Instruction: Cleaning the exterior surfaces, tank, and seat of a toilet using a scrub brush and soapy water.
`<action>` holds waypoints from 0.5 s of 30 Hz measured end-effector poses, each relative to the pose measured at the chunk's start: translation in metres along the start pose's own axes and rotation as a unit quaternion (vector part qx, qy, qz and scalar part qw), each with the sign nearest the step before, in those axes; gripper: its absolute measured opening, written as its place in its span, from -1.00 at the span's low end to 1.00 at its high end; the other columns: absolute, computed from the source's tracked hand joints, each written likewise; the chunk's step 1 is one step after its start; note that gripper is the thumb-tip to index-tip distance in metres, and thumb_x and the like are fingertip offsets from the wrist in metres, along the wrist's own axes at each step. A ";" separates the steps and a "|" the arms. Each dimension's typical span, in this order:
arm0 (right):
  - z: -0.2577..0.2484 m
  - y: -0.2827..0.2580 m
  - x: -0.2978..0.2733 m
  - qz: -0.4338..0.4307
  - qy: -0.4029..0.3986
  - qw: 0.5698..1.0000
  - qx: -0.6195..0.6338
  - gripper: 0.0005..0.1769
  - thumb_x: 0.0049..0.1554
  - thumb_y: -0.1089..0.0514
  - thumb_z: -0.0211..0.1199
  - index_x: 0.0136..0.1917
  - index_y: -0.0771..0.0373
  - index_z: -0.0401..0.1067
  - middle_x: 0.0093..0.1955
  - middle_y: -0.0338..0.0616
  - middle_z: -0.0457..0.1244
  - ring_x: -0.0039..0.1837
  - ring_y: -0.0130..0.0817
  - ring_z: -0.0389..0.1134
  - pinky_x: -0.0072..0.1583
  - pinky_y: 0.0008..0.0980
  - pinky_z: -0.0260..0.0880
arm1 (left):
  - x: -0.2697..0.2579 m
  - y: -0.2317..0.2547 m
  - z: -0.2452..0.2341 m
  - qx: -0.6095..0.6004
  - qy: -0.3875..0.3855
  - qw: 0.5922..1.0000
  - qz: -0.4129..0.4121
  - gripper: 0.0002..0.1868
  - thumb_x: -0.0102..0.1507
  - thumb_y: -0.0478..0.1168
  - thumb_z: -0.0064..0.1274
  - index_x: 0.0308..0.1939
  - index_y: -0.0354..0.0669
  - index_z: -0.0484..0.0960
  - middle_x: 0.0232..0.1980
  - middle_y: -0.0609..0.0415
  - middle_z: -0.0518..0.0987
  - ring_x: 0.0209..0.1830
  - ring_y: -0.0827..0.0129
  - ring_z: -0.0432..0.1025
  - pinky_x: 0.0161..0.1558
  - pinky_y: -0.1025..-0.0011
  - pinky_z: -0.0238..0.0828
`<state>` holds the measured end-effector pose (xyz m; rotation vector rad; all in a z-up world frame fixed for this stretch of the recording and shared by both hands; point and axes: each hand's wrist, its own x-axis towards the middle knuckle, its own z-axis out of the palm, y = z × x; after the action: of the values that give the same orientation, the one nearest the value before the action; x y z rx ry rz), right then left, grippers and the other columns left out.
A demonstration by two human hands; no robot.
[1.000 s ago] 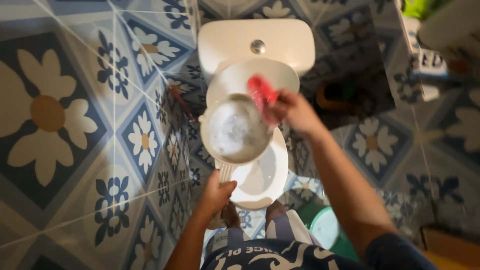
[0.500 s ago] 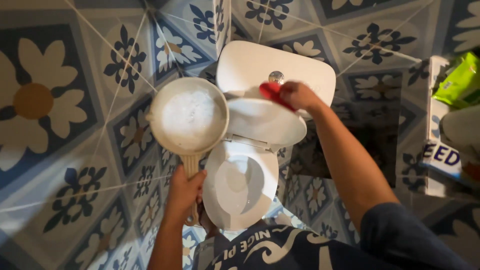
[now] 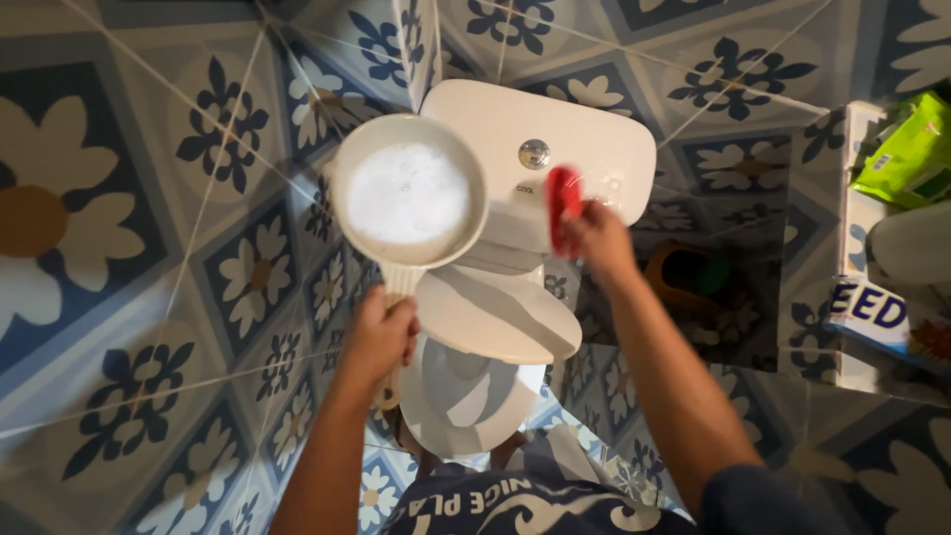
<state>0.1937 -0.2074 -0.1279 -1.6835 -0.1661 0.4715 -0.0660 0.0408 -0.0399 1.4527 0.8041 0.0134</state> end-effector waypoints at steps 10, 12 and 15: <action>-0.004 0.015 0.085 -0.089 0.070 0.964 -0.239 -0.64 0.14 0.12 0.32 0.15 0.38 0.50 -0.09 0.05 0.42 -0.09 -0.17 0.46 -0.01 -0.23 0.45 | 0.022 0.048 0.104 0.149 0.003 0.988 0.044 -0.77 0.37 -0.17 -0.05 -0.16 -0.32 0.40 -0.53 -0.02 0.51 -0.71 0.35 0.40 -0.68 0.33 0.33; -0.020 0.018 0.103 -0.102 0.101 0.948 -0.283 -0.66 0.19 0.11 0.28 0.15 0.36 0.53 -0.08 0.12 0.43 -0.07 -0.13 0.47 0.03 -0.21 0.44 | 0.029 0.051 0.116 0.117 0.000 0.992 0.047 -0.78 0.33 -0.17 -0.04 -0.08 -0.27 0.42 -0.50 0.04 0.54 -0.73 0.37 0.39 -0.71 0.34 0.33; -0.011 0.003 0.093 -0.059 0.091 0.966 -0.234 -0.63 0.10 0.16 0.31 0.15 0.35 0.50 -0.06 0.16 0.42 -0.08 -0.06 0.47 -0.01 -0.17 0.47 | 0.027 0.070 0.134 0.109 -0.005 0.994 -0.002 -0.71 0.33 -0.18 -0.05 0.00 -0.34 0.36 -0.39 -0.15 0.59 -0.58 0.09 0.46 -0.56 0.13 0.42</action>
<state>0.2816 -0.1833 -0.1493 -2.1540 -0.2551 0.1915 0.0513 -0.0514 -0.0031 1.6560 0.8190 -0.0875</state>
